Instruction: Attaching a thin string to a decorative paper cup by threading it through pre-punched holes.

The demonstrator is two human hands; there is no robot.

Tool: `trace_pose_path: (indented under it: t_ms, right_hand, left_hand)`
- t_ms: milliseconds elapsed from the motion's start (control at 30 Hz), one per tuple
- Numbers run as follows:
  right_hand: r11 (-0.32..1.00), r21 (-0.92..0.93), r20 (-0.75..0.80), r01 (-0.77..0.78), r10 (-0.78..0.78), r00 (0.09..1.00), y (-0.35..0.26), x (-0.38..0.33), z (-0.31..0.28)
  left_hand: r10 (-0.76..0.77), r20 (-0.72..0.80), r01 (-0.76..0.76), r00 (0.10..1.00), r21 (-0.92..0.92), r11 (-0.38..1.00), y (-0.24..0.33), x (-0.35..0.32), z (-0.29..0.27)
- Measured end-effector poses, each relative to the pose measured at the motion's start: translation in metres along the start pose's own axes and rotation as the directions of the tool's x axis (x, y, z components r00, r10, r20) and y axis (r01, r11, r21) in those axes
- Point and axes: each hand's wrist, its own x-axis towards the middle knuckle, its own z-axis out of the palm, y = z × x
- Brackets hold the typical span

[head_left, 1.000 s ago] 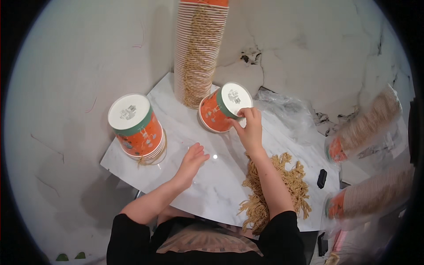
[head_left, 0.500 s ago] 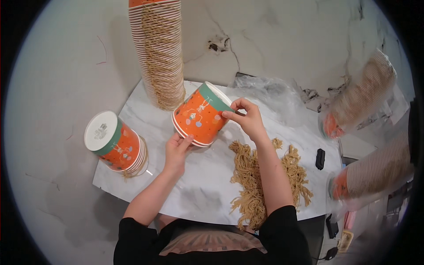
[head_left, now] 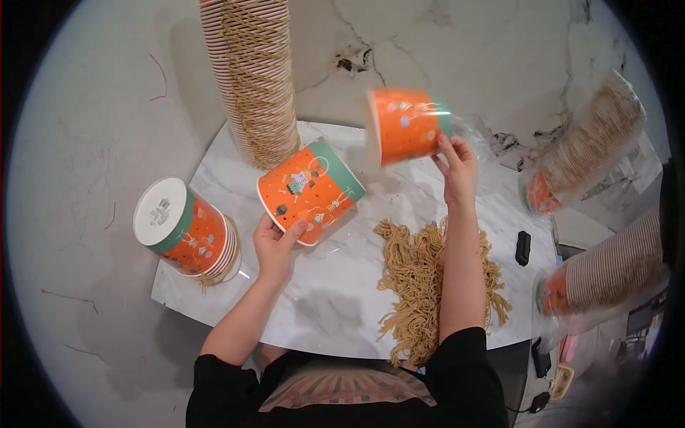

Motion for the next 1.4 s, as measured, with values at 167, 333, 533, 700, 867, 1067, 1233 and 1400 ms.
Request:
trace_pose_path:
  t_ms: [167,333,533,700,867,1067,1233,1400]
  right_hand:
    - [0.87,-0.362,-0.015,0.335,-0.364,0.931,0.034,0.011,-0.016]
    - [0.496,-0.628,0.281,0.599,-0.573,0.77,0.04,-0.002,0.004]
    - [0.33,-0.688,0.466,0.646,-0.482,0.742,0.044,-0.023,0.025]
    - [0.295,-0.686,0.519,0.665,-0.442,0.732,0.042,-0.027,0.03]
    - [0.419,-0.665,0.508,0.618,-0.352,0.786,0.003,-0.031,0.036]
    - [0.386,-0.811,0.581,0.44,0.446,0.681,-0.016,-0.034,0.014]
    - [0.345,-0.817,0.569,0.463,0.615,0.546,0.023,-0.041,-0.002]
    - [0.35,-0.834,0.543,0.425,0.652,0.529,0.03,-0.039,-0.004]
  left_hand:
    - [0.107,-0.016,-0.106,0.994,0.059,0.993,0.003,-0.004,0.001]
    - [0.163,-0.038,-0.159,0.986,0.104,0.982,0.006,-0.005,0.003]
    - [0.123,-0.066,-0.116,0.99,0.091,0.989,0.006,-0.007,0.005]
    - [0.2,-0.058,-0.193,0.978,0.1,0.976,-0.001,-0.007,-0.001]
    - [0.115,-0.073,-0.108,0.991,0.09,0.99,0.007,-0.009,-0.003]
    - [0.063,-0.07,-0.06,0.996,0.051,0.997,0.012,-0.012,-0.003]
    - [0.164,-0.076,-0.159,0.984,0.064,0.985,0.008,-0.014,0.005]
    - [0.247,0.012,-0.247,0.969,0.065,0.967,0.005,-0.015,-0.003]
